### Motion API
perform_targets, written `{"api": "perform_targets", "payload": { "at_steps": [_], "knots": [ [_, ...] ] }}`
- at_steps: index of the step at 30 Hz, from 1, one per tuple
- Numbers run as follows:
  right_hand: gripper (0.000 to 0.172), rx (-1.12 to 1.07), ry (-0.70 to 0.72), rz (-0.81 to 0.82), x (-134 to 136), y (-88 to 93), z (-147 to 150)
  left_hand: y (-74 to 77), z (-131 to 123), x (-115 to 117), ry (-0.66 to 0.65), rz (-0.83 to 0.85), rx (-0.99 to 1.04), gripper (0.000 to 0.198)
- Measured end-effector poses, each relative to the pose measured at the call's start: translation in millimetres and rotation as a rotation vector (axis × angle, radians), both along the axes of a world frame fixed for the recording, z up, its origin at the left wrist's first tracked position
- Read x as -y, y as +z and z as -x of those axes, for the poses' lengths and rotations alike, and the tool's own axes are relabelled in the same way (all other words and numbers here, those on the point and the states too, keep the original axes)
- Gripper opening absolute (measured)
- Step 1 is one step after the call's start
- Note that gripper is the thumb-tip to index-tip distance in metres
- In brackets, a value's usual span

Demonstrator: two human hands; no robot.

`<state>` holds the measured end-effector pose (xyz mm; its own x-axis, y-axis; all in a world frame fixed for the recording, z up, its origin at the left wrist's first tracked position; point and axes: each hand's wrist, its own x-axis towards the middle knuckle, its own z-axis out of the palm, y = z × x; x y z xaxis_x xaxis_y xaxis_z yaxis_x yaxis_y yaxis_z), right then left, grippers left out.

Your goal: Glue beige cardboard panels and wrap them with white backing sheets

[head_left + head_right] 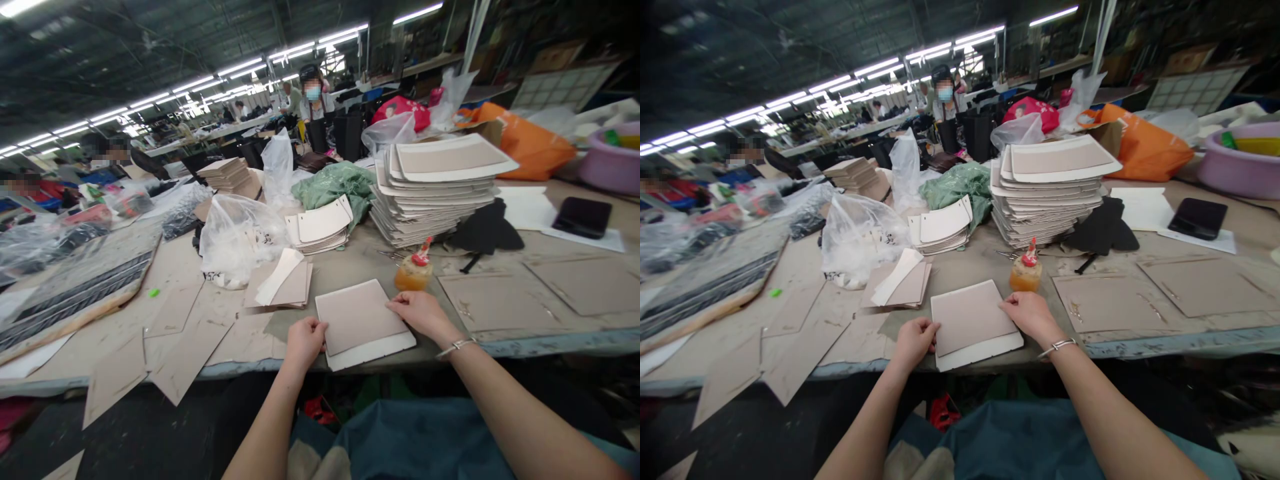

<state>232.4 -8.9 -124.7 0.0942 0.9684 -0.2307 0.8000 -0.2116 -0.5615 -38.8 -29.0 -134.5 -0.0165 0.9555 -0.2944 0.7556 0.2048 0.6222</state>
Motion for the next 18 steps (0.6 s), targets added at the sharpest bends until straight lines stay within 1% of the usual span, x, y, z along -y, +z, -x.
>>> {"api": "perform_targets", "payload": {
  "at_steps": [4, 9, 18],
  "knots": [
    [0.024, 0.050, -0.001, 0.044, -2.7, 0.6, 0.7, -4.2, -1.0, -2.5, -0.018, 0.002, -0.047, 0.028],
    [0.025, 0.079, 0.013, 0.043, -4.2, -0.3, 0.9, -9.0, -0.3, -4.7, -0.034, -0.026, -0.110, 0.028],
    [0.022, 0.102, 0.005, 0.023, -2.8, 1.8, 4.0, -4.4, -0.8, -5.8, -0.059, -0.045, -0.153, 0.028]
  ]
}}
